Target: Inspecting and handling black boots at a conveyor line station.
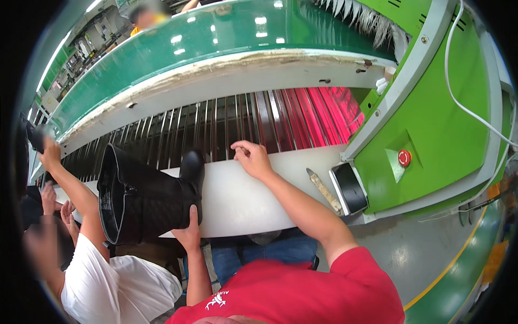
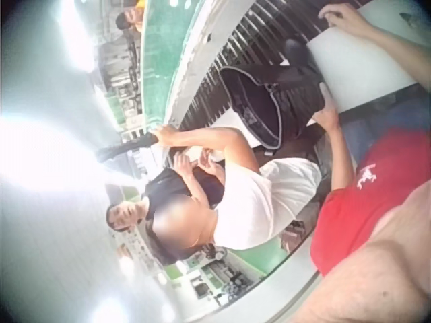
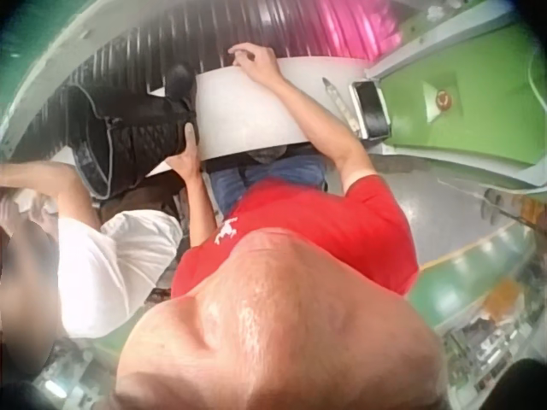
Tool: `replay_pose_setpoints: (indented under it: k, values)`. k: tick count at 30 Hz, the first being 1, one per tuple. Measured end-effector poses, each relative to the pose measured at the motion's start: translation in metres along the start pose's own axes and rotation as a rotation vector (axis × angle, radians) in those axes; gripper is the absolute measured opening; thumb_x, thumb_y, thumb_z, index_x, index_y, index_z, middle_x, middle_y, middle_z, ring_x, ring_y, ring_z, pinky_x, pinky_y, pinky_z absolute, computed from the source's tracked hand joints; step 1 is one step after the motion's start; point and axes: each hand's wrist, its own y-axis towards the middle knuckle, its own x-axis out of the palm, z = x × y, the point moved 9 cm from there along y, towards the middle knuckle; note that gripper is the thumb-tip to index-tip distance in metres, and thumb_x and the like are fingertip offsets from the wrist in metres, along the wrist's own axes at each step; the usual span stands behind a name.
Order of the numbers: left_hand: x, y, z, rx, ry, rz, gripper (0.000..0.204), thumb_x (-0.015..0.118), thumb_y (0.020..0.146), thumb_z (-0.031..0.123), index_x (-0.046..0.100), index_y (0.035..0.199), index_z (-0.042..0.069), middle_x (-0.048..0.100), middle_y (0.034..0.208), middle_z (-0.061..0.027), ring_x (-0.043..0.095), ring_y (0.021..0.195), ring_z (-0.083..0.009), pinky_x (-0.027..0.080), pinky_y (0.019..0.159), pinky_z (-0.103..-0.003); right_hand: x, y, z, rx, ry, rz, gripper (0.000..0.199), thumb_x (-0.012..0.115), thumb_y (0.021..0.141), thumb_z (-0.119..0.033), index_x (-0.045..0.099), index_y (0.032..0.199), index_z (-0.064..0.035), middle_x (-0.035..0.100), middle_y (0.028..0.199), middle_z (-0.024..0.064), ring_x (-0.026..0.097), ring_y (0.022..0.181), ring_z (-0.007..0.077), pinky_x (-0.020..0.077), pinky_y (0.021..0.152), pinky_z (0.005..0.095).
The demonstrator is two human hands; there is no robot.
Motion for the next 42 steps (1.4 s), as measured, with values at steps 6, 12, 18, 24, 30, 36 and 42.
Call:
replay_pose_setpoints:
  k: [6, 12, 18, 24, 30, 36, 42]
  values:
    - [-0.031, -0.043, 0.056, 0.317, 0.093, 0.216, 0.073, 0.082, 0.086, 0.003, 0.041, 0.145, -0.008, 0.051, 0.142, -0.0216, 0.052, 0.134, -0.0347, 0.035, 0.123, -0.048, -0.002, -0.001, 0.004, 0.042, 0.027, -0.018, 0.021, 0.063, 0.106, -0.011, 0.077, 0.117, -0.0013, 0.077, 0.083, 0.0072, 0.074, 0.081, 0.0106, 0.0576, 0.074, 0.0286]
    - [0.01, -0.086, 0.124, 0.437, -0.222, -0.207, 0.038, 0.078, 0.086, 0.012, 0.059, 0.118, 0.001, 0.067, 0.11, -0.0161, 0.068, 0.092, -0.0309, 0.055, 0.08, -0.04, -0.008, 0.0, -0.024, 0.068, 0.132, 0.05, 0.022, 0.062, 0.108, -0.012, 0.075, 0.122, -0.0017, 0.073, 0.083, 0.0033, 0.067, 0.077, 0.0073, 0.0527, 0.069, 0.0238]
    - [0.087, -0.054, 0.102, 0.23, -0.07, -0.529, 0.017, 0.077, 0.087, -0.003, 0.07, 0.102, 0.003, 0.073, 0.093, -0.0111, 0.07, 0.081, -0.026, 0.055, 0.071, -0.034, -0.086, 0.014, -0.189, -0.594, 0.153, 0.189, 0.021, 0.061, 0.106, -0.009, 0.076, 0.118, -0.0007, 0.073, 0.083, 0.0035, 0.068, 0.074, 0.0091, 0.0528, 0.068, 0.0257]
    - [0.121, -0.051, 0.069, 0.137, 0.03, -0.722, 0.015, 0.081, 0.086, 0.002, 0.072, 0.097, 0.006, 0.076, 0.094, -0.0091, 0.072, 0.081, -0.027, 0.058, 0.071, -0.037, -0.207, 0.21, -0.252, -0.444, -0.21, 0.178, 0.025, 0.066, 0.104, -0.016, 0.074, 0.119, 0.0011, 0.073, 0.087, 0.0061, 0.067, 0.077, 0.0117, 0.0551, 0.073, 0.0282]
    - [0.122, -0.051, 0.065, 0.194, 0.047, -0.677, 0.013, 0.082, 0.085, 0.001, 0.074, 0.094, 0.006, 0.076, 0.09, -0.0082, 0.067, 0.07, -0.0242, 0.055, 0.064, -0.035, -0.369, 0.367, -0.164, -0.274, -1.439, 0.032, 0.04, 0.067, 0.102, -0.032, 0.075, 0.115, 0.0049, 0.079, 0.101, 0.0183, 0.076, 0.094, 0.0321, 0.0593, 0.087, 0.0416]
    - [0.119, -0.045, 0.071, 0.235, 0.078, -0.645, 0.012, 0.082, 0.085, 0.005, 0.074, 0.094, 0.008, 0.076, 0.092, -0.0071, 0.074, 0.082, -0.027, 0.059, 0.07, -0.038, -0.558, 0.385, -0.076, 0.351, -1.69, -0.02, 0.08, 0.059, 0.098, -0.066, 0.074, 0.126, 0.0071, 0.071, 0.133, 0.0299, 0.068, 0.125, 0.0456, 0.0499, 0.111, 0.0499]
    - [0.118, -0.041, 0.078, 0.21, 0.08, -0.663, 0.011, 0.081, 0.088, 0.006, 0.073, 0.096, 0.008, 0.073, 0.091, -0.0047, 0.073, 0.085, -0.0249, 0.058, 0.072, -0.036, -0.621, 0.384, -0.033, 0.554, -1.73, 0.061, 0.06, 0.054, 0.105, -0.046, 0.069, 0.137, 0.0025, 0.062, 0.149, 0.0264, 0.06, 0.14, 0.041, 0.045, 0.118, 0.0479]
